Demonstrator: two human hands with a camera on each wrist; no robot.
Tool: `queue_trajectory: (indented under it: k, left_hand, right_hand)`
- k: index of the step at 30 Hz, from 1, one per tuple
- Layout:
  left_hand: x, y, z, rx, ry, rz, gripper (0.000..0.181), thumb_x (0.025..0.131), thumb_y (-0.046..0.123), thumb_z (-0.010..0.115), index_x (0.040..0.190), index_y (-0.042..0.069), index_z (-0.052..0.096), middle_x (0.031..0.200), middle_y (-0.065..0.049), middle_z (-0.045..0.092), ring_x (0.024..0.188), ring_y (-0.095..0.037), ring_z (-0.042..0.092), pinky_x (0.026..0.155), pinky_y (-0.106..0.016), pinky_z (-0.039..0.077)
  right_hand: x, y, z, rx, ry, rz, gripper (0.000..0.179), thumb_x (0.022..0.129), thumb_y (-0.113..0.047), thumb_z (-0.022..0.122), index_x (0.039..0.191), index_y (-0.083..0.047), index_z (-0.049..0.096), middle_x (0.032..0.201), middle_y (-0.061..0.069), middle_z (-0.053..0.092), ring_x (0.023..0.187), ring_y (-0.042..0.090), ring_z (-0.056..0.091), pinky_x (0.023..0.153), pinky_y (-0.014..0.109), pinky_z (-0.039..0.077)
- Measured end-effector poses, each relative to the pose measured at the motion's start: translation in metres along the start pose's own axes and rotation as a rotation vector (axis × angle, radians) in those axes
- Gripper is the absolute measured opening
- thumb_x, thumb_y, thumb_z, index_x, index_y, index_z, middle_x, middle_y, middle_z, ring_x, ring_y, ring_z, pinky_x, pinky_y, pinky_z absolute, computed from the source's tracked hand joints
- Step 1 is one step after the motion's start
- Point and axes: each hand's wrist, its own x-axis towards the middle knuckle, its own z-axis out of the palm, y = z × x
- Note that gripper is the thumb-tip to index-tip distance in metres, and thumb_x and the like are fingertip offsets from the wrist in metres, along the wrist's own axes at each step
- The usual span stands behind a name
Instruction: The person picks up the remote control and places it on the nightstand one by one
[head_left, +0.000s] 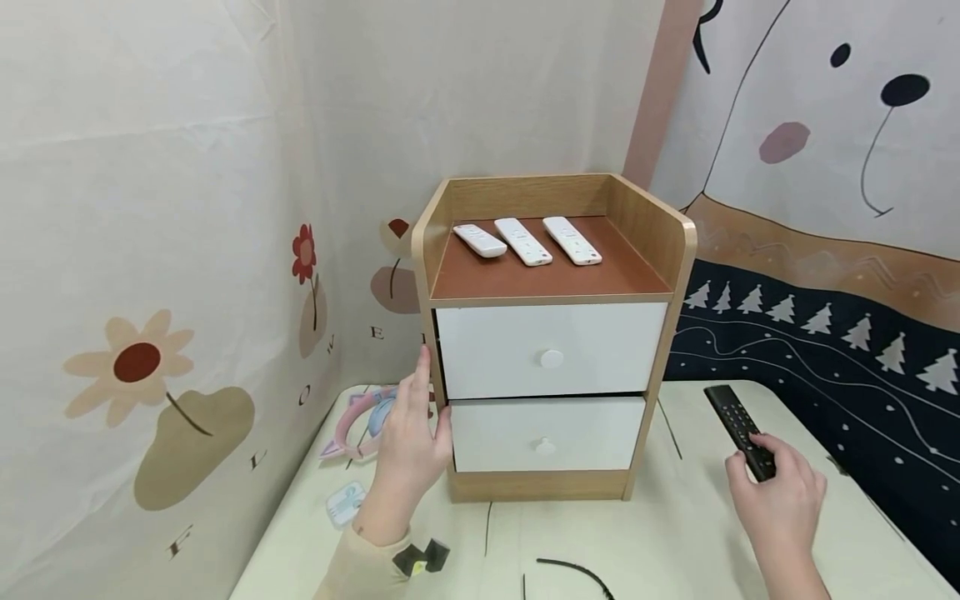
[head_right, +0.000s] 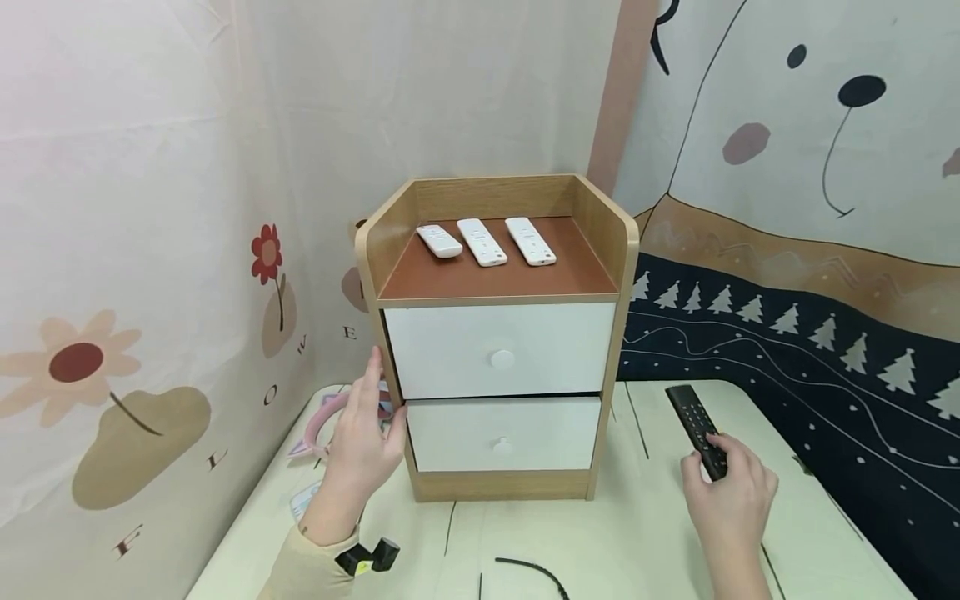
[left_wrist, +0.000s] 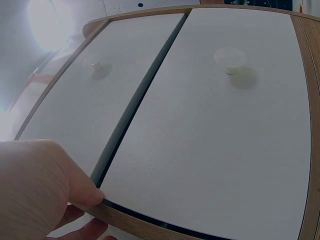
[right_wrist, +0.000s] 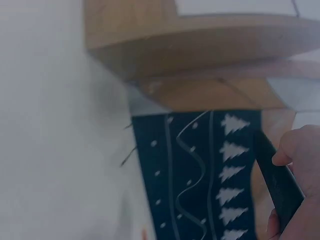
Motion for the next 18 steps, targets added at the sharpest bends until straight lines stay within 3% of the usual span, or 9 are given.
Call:
queue_trajectory:
  k: [4,7,9,11,14,18]
  left_hand:
    - [0.000,0.000,0.000,0.000,0.006,0.005,0.099,0.090,-0.006,0.076,0.173,0.001,0.024,0.127,-0.028,0.063,0.091,-0.034,0.068,0.073,-0.044,0.062]
    - [-0.001,0.000,0.000,0.002,0.008,0.006,0.099,0.090,-0.007,0.077,0.173,0.000,0.024,0.126,-0.028,0.063,0.090,-0.032,0.068,0.073,-0.044,0.062]
    - [-0.001,0.000,0.000,0.005,0.008,0.005,0.099,0.089,-0.006,0.077,0.173,0.001,0.025,0.126,-0.027,0.063,0.089,-0.032,0.067,0.073,-0.044,0.062]
    - [-0.001,0.000,0.000,0.003,0.008,0.005,0.099,0.090,-0.006,0.077,0.173,0.001,0.025,0.126,-0.027,0.063,0.089,-0.031,0.067,0.073,-0.044,0.061]
    - [-0.001,0.000,0.000,0.003,0.007,0.006,0.099,0.090,-0.007,0.077,0.173,0.001,0.024,0.125,-0.027,0.063,0.090,-0.032,0.067,0.074,-0.044,0.062]
    - [0.000,0.000,0.000,0.003,0.004,0.009,0.099,0.090,-0.007,0.076,0.173,0.001,0.023,0.126,-0.028,0.062,0.091,-0.033,0.067,0.074,-0.045,0.062]
  right_hand:
    - [0.008,-0.028,-0.003,0.098,0.099,-0.092,0.032,0.087,-0.002,0.072,0.117,0.008,0.074,0.134,0.032,0.073,0.117,0.050,0.061,0.099,0.039,0.029]
    - [0.014,-0.048,-0.008,0.165,0.153,-0.138,0.031,0.089,-0.003,0.073,0.117,0.009,0.073,0.138,0.029,0.073,0.121,0.021,0.062,0.098,0.029,0.027]
    - [0.017,-0.062,-0.012,0.203,0.185,-0.166,0.031,0.091,-0.005,0.073,0.119,0.010,0.073,0.142,0.025,0.073,0.125,0.000,0.053,0.097,0.023,0.028]
    - [0.020,-0.078,-0.017,0.248,0.214,-0.192,0.032,0.092,-0.005,0.073,0.120,0.009,0.073,0.144,0.019,0.073,0.130,-0.010,0.044,0.095,0.017,0.031]
    - [0.025,-0.102,-0.022,0.334,0.238,-0.266,0.032,0.091,-0.005,0.073,0.119,0.011,0.073,0.143,0.017,0.074,0.130,-0.004,0.049,0.092,0.007,0.039]
    - [0.035,-0.134,-0.023,0.441,0.223,-0.405,0.030,0.087,-0.004,0.073,0.111,0.015,0.073,0.135,0.027,0.075,0.128,0.004,0.053,0.090,0.008,0.045]
